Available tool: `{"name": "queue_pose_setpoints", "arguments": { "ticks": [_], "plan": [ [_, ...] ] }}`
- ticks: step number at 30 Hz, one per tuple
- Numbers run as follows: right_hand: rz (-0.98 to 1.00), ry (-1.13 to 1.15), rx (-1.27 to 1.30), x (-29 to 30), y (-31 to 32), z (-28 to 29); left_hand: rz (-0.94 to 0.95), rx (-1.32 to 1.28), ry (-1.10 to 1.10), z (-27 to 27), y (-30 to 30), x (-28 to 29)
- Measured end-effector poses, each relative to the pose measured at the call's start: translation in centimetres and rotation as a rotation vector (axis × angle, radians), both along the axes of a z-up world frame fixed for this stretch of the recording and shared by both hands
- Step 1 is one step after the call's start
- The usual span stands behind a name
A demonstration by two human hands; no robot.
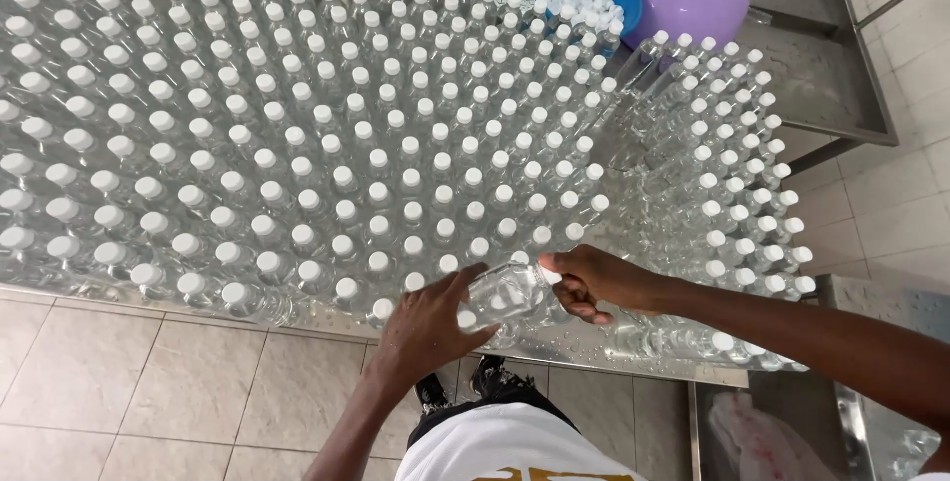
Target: Manually placing and tightening caps on plastic water bottles at a production station.
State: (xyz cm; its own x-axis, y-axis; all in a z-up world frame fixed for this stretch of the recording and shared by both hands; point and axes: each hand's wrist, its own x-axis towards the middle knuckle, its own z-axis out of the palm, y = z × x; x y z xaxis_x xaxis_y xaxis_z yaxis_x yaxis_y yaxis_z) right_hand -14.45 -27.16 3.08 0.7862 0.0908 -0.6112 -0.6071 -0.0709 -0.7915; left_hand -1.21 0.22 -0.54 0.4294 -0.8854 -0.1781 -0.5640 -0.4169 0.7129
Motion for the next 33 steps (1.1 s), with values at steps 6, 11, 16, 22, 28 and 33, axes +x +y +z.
{"name": "queue_pose_setpoints", "arguments": {
  "ticks": [6,11,16,22,28,33],
  "plan": [
    [0.419,-0.312,-0.995,0.2,1.1,3.9,-0.029,-0.186,0.108,-0.6,0.1,-0.7],
    [0.689,-1.278,-1.386,-0.4,0.4,4.2,-0.325,-0.222,0.698,-0.3,-0.3,1.0],
    [0.634,-1.845,-1.577,0.8,1.3,6.9,-0.538,0.033,1.029,0.5,-2.6,1.1],
    [0.449,-1.444,-1.155,-2.4,-1.5,-2.0,-0.686,0.009,1.24,-0.4,-6.0,1.7],
    [-0.311,-0.106,-0.412,-2.8,-4.2,-7.4,-0.258,0.371,0.04,4.3,-10.5,-1.2],
    [-0.225,0.629,0.36,-3.7,-7.7,-3.4,-0.357,0.059,-1.441,4.1,-13.8,-6.4]
  ]
}}
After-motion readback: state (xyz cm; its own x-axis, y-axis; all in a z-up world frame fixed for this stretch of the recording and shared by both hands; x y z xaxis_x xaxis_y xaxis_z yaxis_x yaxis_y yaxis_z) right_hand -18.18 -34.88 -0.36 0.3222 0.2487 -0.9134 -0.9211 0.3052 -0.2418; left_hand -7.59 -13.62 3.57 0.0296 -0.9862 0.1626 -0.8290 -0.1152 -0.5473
